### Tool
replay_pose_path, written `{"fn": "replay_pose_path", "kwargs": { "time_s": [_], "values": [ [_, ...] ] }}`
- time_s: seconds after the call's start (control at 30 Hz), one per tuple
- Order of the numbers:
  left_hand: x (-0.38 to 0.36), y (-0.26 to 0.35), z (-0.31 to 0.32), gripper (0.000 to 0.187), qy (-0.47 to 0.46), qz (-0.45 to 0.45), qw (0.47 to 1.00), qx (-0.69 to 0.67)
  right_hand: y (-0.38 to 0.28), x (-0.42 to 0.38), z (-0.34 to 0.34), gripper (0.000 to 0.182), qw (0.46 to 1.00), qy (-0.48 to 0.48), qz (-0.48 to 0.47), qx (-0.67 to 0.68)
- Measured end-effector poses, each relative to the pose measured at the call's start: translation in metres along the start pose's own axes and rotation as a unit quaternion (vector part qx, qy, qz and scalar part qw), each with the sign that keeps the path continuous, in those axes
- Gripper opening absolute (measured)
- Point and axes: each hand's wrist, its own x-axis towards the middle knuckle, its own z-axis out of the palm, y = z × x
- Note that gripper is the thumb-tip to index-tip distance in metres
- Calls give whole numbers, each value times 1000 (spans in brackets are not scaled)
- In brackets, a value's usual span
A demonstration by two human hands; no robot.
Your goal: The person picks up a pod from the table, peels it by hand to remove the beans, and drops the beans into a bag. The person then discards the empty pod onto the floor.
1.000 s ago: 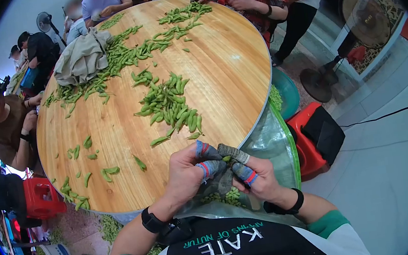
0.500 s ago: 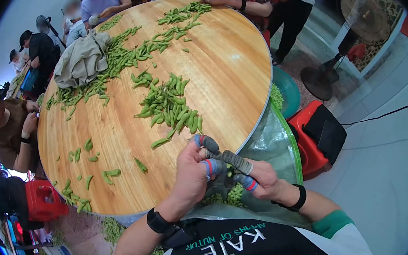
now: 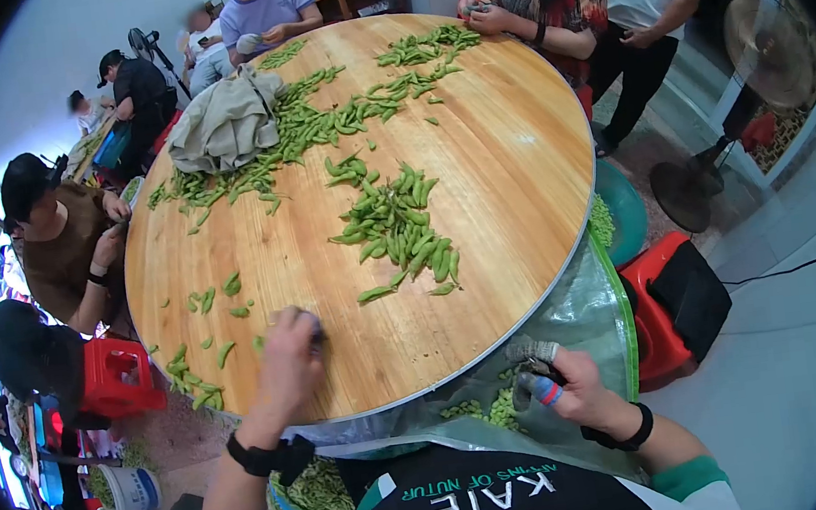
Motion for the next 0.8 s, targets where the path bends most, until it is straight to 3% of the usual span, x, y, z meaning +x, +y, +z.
{"fn": "replay_pose_path", "kwargs": {
  "time_s": [0.03, 0.1, 0.13, 0.23, 0.37, 0.43, 0.57, 0.67, 0.73, 0.8],
  "values": [
    [0, -5, -5, 23, -3, 3, 1000, 3, -6, 1, -2, 34, 1000, -12, 20, -11],
    [6, -10, -15, 26, 62, -3, 980, 187, -12, 3, 4, 33, 999, -8, 32, 31],
    [14, -2, -19, 26, 67, -5, 980, 189, -15, 8, 5, 32, 997, -6, 42, 69],
    [36, 29, -3, 20, 41, -2, 996, -85, -41, 17, 0, 31, 991, -26, 97, 84],
    [49, 38, 31, 15, -11, -8, 995, -103, -41, 18, 4, 32, 991, -28, 96, 93],
    [53, 39, 32, 13, -65, -62, 991, -98, -31, 14, 4, 32, 989, -28, 103, 101],
    [46, 30, 33, 11, -51, -79, 994, -58, -29, 12, 4, 32, 989, -18, 105, 104],
    [45, 22, 31, 15, -14, -21, 994, -105, -28, 15, 8, 34, 977, -17, 127, 171],
    [42, 30, 27, 22, -12, -97, 980, -172, -29, 16, 10, 35, 972, -22, 143, 184],
    [41, 31, 29, 22, 5, -63, 982, -178, -32, 21, 11, 36, 968, -25, 156, 194]
  ]
}}
